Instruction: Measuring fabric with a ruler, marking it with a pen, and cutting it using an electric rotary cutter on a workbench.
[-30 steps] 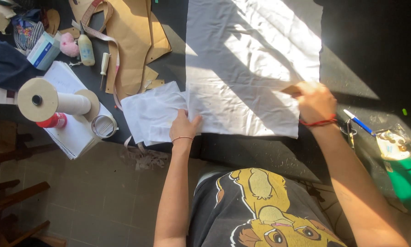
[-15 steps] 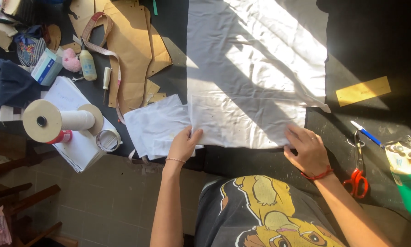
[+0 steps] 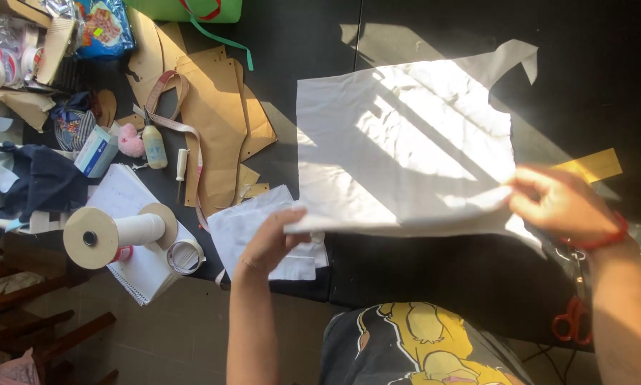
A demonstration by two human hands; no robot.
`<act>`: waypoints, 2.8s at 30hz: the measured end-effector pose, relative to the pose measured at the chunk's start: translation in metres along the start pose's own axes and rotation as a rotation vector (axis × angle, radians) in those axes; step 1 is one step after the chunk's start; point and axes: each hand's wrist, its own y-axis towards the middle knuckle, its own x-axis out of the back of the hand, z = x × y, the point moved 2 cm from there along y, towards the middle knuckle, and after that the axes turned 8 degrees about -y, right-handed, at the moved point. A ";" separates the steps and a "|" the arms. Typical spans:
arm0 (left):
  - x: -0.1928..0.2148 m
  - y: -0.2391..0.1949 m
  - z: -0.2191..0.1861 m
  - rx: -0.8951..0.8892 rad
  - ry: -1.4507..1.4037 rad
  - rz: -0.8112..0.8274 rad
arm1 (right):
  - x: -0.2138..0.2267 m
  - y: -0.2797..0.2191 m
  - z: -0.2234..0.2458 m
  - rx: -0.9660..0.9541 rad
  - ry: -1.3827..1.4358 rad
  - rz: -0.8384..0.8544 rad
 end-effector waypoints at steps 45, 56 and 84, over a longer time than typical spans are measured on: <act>-0.037 0.062 -0.006 -0.488 0.209 -0.422 | -0.096 -0.025 0.041 0.188 0.886 -0.169; -0.088 -0.228 0.171 -1.197 0.631 -0.315 | -0.108 -0.147 0.129 1.245 0.054 0.750; -0.075 -0.505 0.839 -0.398 -1.096 -2.101 | -0.692 -0.599 0.078 1.215 -1.165 1.445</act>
